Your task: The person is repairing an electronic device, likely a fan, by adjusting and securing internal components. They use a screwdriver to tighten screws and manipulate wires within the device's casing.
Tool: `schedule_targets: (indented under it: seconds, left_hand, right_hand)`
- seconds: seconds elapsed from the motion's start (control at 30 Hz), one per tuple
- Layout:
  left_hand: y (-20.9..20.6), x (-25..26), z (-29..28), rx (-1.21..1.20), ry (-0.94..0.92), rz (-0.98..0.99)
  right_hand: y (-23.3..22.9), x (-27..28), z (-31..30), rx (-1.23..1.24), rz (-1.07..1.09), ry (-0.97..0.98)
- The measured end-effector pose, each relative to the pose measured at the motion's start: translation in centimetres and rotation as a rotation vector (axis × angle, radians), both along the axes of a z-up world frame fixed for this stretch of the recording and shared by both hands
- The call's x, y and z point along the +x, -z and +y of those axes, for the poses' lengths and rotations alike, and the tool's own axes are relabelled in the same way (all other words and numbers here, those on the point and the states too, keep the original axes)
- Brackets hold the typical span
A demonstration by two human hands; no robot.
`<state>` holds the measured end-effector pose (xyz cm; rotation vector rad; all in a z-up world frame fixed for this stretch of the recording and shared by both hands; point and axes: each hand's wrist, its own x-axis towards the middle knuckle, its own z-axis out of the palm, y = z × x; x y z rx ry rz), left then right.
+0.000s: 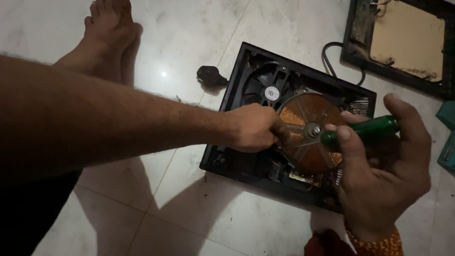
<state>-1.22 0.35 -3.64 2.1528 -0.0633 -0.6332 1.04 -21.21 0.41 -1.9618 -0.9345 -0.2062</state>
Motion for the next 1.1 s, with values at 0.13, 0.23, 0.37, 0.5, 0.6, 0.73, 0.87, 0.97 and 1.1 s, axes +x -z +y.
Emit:
schedule_targets:
  seconds: [0.13,0.23,0.37,0.5,0.6,0.73,0.87,0.97,1.1]
  left_hand:
    - [0.0,0.0,0.1,0.001,0.010,0.022]
    - [0.0,0.1,0.0,-0.008,0.012,0.025]
    - [0.0,0.1,0.0,-0.012,0.002,0.035]
    - [0.1,0.3,0.0,-0.016,0.024,0.018]
    - [0.2,0.2,0.0,-0.009,0.030,0.010]
    - [-0.1,-0.4,0.0,0.011,0.078,-0.131]
    - [-0.6,-0.5,0.4,-0.061,0.128,-0.421]
    - [-1.0,0.2,0.9,-0.040,0.198,-0.441]
    - [-1.1,0.9,1.2,-0.069,0.225,-0.437]
  right_hand:
    - [0.0,0.1,-0.1,0.000,0.019,0.011]
    - [0.1,0.1,-0.3,-0.003,-0.001,0.007]
    - [0.5,0.2,-0.5,0.011,-0.009,-0.017]
    - [0.6,0.3,-0.6,0.007,-0.006,-0.012]
    - [0.4,0.2,-0.5,-0.007,-0.008,-0.028]
    - [-0.4,-0.3,0.0,-0.012,0.029,-0.024]
    - [-1.7,-0.2,1.3,-0.130,-0.173,-0.018]
    - [-2.9,-0.2,2.2,-0.221,-0.240,0.034]
    - [-5.0,-0.2,3.1,-0.176,-0.059,-0.034]
